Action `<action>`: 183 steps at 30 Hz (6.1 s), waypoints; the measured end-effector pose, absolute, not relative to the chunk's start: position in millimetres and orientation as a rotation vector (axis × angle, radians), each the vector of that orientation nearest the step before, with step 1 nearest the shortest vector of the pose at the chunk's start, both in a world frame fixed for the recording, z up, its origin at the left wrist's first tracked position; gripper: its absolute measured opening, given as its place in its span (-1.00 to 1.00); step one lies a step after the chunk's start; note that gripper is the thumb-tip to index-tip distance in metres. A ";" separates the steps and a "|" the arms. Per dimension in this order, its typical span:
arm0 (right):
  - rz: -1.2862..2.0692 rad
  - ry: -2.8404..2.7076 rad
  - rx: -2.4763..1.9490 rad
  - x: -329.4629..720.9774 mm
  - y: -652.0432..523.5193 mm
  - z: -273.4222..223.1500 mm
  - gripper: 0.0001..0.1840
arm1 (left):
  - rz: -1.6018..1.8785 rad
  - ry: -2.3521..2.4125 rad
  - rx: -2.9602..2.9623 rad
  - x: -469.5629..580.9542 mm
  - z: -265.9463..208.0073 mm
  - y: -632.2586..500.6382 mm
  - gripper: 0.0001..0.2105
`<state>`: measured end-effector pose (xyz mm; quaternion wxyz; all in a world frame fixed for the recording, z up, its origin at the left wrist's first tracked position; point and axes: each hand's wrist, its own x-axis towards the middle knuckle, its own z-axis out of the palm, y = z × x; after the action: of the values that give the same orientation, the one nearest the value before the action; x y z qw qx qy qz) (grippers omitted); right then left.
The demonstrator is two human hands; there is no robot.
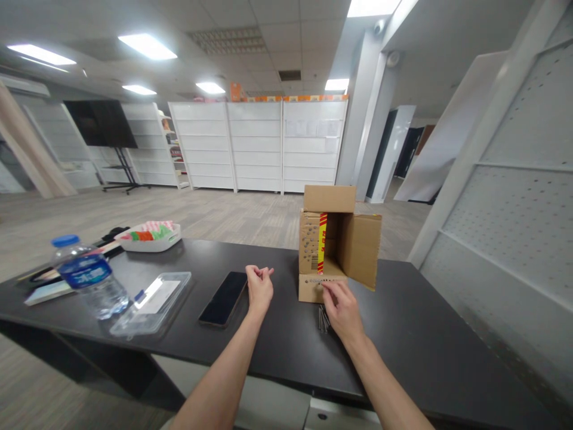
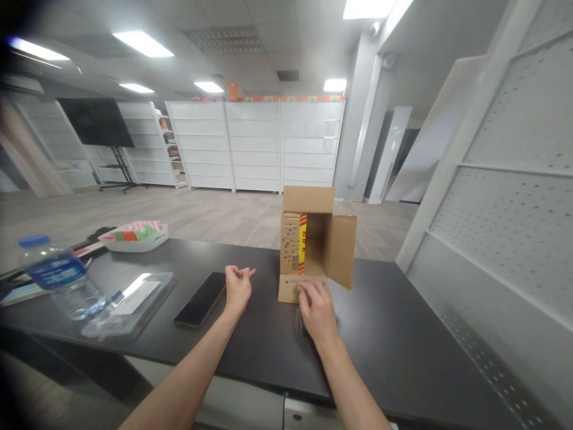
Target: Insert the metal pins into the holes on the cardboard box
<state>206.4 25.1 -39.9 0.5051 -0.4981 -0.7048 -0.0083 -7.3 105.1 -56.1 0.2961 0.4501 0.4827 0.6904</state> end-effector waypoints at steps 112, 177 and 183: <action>0.010 -2.014 -1.355 208.1 -15.1 -37.0 -0.83 | 1.522 0.501 0.288 -11.3 -33.3 98.5 -0.73; 0.127 -2.185 -1.435 205.5 -22.7 -24.6 -0.61 | 1.503 0.512 0.329 -11.1 -32.1 97.3 -0.68; 0.121 -2.181 -1.427 205.2 -22.1 -25.0 -0.65 | 1.505 0.511 0.335 -11.1 -33.7 97.7 -0.68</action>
<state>205.2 -22.1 -25.0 0.2629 -0.5275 -0.8066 0.0449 -11.1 97.7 -33.7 0.6881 0.1495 0.2281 0.6724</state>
